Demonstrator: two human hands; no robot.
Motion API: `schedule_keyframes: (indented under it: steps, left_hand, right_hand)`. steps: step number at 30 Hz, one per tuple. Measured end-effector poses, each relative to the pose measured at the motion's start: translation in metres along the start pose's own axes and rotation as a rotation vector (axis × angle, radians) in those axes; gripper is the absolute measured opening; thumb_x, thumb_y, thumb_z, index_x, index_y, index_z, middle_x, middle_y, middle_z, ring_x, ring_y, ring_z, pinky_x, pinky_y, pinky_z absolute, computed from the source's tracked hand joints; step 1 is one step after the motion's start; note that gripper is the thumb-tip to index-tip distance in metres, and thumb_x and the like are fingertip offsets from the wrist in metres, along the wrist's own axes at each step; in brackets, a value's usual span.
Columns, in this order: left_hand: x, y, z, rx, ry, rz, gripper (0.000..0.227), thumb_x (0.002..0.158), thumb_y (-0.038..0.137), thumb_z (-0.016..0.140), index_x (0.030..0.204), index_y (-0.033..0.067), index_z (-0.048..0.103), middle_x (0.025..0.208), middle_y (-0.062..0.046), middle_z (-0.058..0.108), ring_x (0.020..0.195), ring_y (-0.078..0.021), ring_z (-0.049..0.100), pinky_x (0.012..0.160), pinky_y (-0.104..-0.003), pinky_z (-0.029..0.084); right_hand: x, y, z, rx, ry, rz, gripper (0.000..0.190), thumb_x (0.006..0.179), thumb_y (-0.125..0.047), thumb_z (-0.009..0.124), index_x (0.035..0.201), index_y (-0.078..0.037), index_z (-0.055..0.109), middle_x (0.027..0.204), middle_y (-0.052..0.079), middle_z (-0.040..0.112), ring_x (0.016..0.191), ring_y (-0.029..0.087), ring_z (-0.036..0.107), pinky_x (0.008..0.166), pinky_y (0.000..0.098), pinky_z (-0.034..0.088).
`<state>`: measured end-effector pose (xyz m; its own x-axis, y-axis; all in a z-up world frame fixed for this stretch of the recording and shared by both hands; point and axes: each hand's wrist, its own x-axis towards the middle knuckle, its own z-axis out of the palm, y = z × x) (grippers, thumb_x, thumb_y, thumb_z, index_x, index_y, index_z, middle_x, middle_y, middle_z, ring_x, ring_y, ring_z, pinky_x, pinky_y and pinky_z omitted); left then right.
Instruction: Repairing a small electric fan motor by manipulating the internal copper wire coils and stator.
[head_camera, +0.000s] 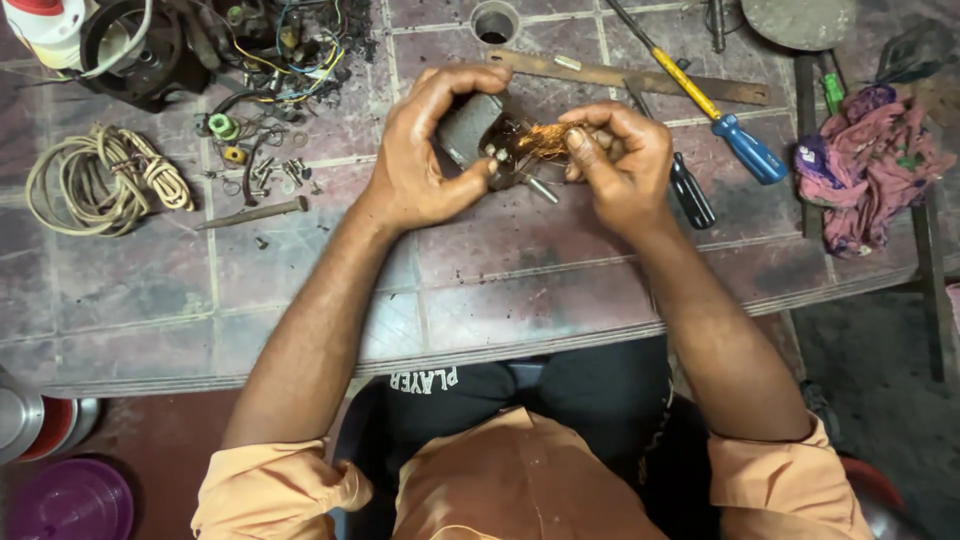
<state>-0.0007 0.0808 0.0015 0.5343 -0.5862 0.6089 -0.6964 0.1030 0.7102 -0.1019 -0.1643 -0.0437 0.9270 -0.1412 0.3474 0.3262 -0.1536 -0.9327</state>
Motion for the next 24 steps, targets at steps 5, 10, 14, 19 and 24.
schedule_keyframes:
  steps: [5,10,14,19,24]
  left_hand:
    - [-0.0005,0.0045,-0.0014,0.094,-0.02,0.039,0.06,0.078,0.019,0.07,0.136,0.0038,0.061,0.151,-0.017,0.059,0.14,-0.0329,0.055,0.122,-0.044,0.043]
    - [0.0006,0.0045,-0.0031,0.124,-0.039,0.074,0.062,0.08,0.022,0.072,0.138,0.0047,0.061,0.153,-0.019,0.056,0.144,-0.0365,0.054,0.122,-0.046,0.042]
    - [0.0004,0.004,-0.0013,0.123,-0.047,0.091,0.063,0.08,0.024,0.071,0.139,0.004,0.06,0.149,-0.018,0.06,0.14,-0.0362,0.056,0.119,-0.046,0.043]
    - [0.0017,0.0073,-0.0052,0.124,-0.07,0.086,0.063,0.084,0.029,0.072,0.14,0.0029,0.059,0.146,-0.018,0.061,0.141,-0.037,0.058,0.121,-0.047,0.043]
    - [-0.0025,0.003,-0.0021,0.188,-0.086,0.063,0.062,0.095,0.037,0.074,0.145,0.005,0.057,0.151,-0.017,0.059,0.146,-0.0377,0.054,0.124,-0.048,0.042]
  right_hand:
    - [-0.0003,0.0032,-0.0043,0.058,0.01,0.018,0.015,0.107,-0.003,0.065,0.12,0.005,0.066,0.084,0.003,0.065,0.068,0.007,0.06,0.065,0.0218,0.049]
    - [0.0002,0.0042,-0.0067,0.136,0.018,0.034,0.013,0.107,-0.003,0.064,0.118,0.004,0.065,0.084,0.002,0.065,0.068,0.008,0.06,0.065,0.0224,0.05]
    - [-0.0005,0.0039,-0.0072,0.111,0.012,0.027,0.012,0.107,-0.003,0.064,0.117,0.004,0.065,0.083,0.003,0.065,0.067,0.008,0.06,0.065,0.0225,0.05]
    - [0.0001,0.0039,-0.0073,0.085,0.021,0.047,0.012,0.106,-0.002,0.064,0.116,0.004,0.065,0.082,0.004,0.066,0.066,0.008,0.06,0.063,0.0226,0.05]
    - [0.0006,0.002,-0.006,0.125,0.023,0.045,0.012,0.107,-0.002,0.062,0.118,0.004,0.065,0.084,0.003,0.064,0.067,0.008,0.06,0.063,0.023,0.05]
